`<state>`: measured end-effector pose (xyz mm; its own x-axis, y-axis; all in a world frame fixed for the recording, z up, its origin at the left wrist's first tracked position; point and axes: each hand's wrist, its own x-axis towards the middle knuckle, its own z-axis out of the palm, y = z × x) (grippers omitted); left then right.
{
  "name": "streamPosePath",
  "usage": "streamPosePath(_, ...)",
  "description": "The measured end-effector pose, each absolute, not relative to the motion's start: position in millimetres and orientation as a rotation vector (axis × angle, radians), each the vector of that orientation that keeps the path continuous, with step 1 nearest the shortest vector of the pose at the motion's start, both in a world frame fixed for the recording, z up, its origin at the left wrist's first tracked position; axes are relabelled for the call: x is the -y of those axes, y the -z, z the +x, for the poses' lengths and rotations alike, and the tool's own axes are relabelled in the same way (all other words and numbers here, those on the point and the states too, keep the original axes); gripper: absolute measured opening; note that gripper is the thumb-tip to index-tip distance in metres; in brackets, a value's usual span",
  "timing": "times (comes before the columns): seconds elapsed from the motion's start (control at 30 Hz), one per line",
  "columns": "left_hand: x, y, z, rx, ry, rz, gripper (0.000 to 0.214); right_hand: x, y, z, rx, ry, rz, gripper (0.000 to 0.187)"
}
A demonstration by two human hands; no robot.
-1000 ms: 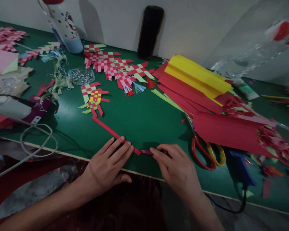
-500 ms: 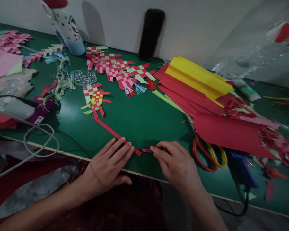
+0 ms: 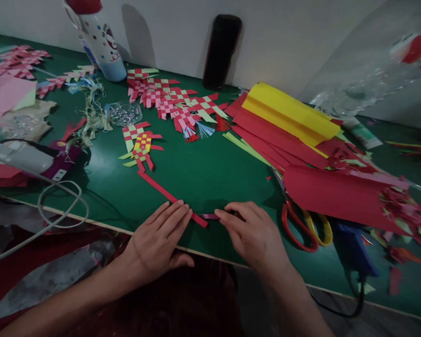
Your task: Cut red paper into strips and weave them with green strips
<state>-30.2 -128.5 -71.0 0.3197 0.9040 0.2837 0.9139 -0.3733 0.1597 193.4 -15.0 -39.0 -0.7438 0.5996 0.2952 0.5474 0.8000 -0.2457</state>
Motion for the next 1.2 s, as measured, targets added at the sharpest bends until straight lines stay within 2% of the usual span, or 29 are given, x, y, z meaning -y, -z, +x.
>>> streamPosePath(0.17, 128, 70, -31, 1.721, 0.536, -2.53, 0.091, 17, 37, 195, 2.645, -0.236, -0.872, 0.022)
streamPosePath(0.43, 131, 65, -37, 1.656, 0.531, -2.578, 0.074, 34, 38, 200, 2.672, -0.291, -0.898, 0.024)
streamPosePath(1.07, 128, 67, -50, 1.743, 0.449, -2.499, 0.073, 34, 38, 195, 2.654, -0.268, -0.916, 0.025)
streamPosePath(1.2, 129, 67, -49, 1.735, 0.413, -2.507, 0.067, 34, 36, 195, 2.672, -0.274, -0.902, 0.024)
